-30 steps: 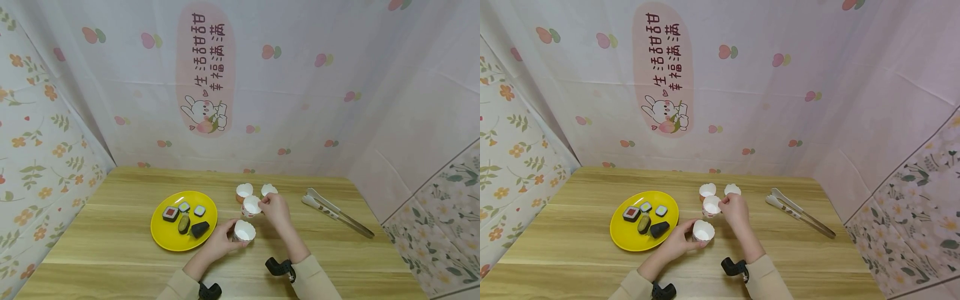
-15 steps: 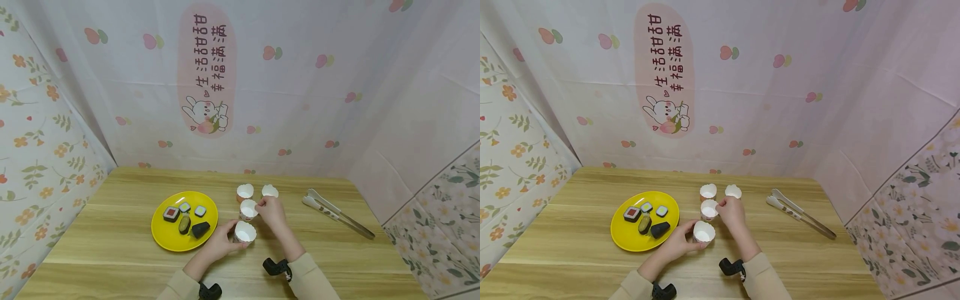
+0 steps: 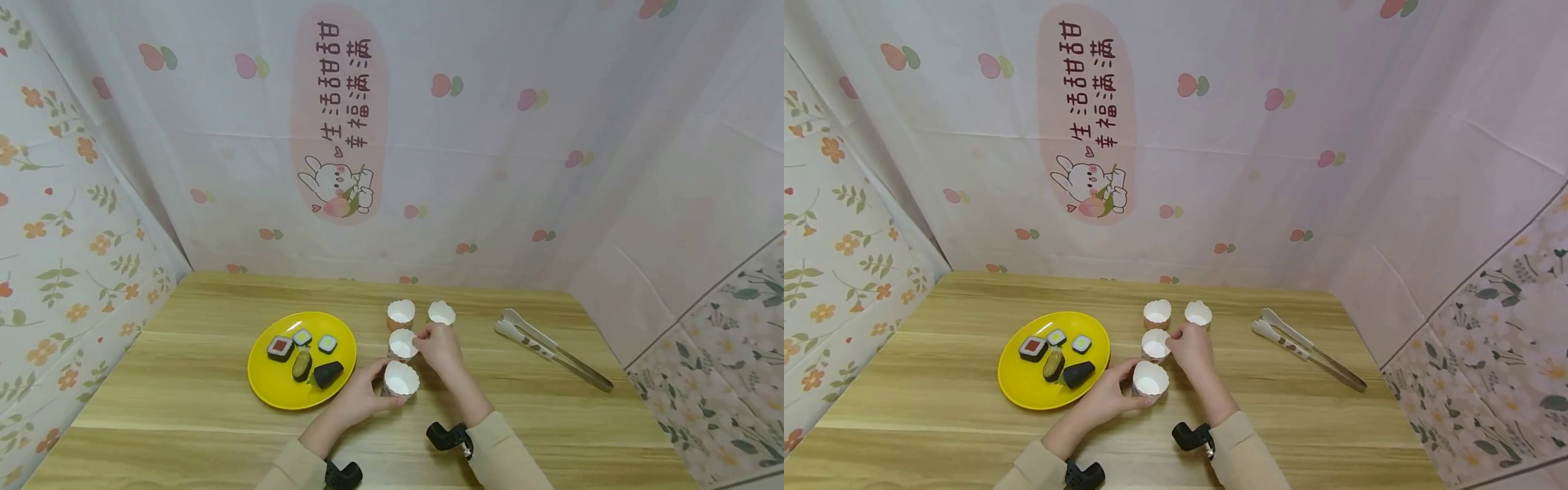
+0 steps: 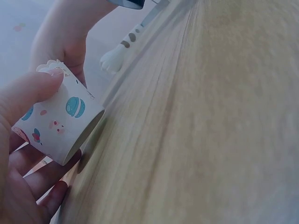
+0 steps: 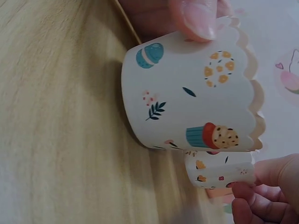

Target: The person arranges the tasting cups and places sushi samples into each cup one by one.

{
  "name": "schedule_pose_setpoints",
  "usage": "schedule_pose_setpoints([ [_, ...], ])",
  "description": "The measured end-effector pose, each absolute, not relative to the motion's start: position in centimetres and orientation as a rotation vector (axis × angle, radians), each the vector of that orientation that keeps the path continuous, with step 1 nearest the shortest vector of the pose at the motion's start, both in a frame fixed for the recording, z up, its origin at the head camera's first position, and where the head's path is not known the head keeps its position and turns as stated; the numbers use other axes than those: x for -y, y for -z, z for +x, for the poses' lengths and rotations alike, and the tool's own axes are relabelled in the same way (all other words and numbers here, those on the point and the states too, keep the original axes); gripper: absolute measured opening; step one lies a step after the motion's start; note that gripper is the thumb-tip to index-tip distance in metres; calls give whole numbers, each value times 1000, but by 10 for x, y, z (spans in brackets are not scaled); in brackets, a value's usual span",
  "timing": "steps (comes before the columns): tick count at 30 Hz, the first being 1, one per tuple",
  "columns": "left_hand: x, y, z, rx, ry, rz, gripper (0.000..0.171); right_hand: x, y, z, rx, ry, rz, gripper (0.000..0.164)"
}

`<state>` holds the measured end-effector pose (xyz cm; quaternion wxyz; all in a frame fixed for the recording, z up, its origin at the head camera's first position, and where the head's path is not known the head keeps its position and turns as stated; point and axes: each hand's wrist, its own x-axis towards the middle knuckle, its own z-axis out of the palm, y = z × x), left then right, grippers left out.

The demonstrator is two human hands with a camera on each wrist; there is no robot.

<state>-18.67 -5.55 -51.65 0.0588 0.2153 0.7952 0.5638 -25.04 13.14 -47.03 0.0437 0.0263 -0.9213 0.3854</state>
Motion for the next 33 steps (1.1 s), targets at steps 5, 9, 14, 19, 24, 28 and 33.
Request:
schedule_pose_setpoints([
  [5,56,516,-187,-2408,-1708,662,69,-131,474,-250,2817,-1186,75,7],
  [9,56,516,-187,-2407,-1705,658,71,-131,476,-250,2830,-1175,61,7],
  [14,55,517,-187,-2406,-1702,658,71,-131,477,-250,2838,-1186,52,9],
  [19,55,518,-188,-2407,-1700,662,72,-132,477,-248,2833,-1195,72,14],
  [24,56,516,-187,-2402,-1700,646,73,-133,477,-248,2817,-1197,87,16],
  [28,56,516,-187,-2394,-1704,637,72,-134,477,-247,2818,-1204,90,15],
  [33,55,515,-187,-2394,-1699,633,72,-136,475,-246,2825,-1211,81,15],
])
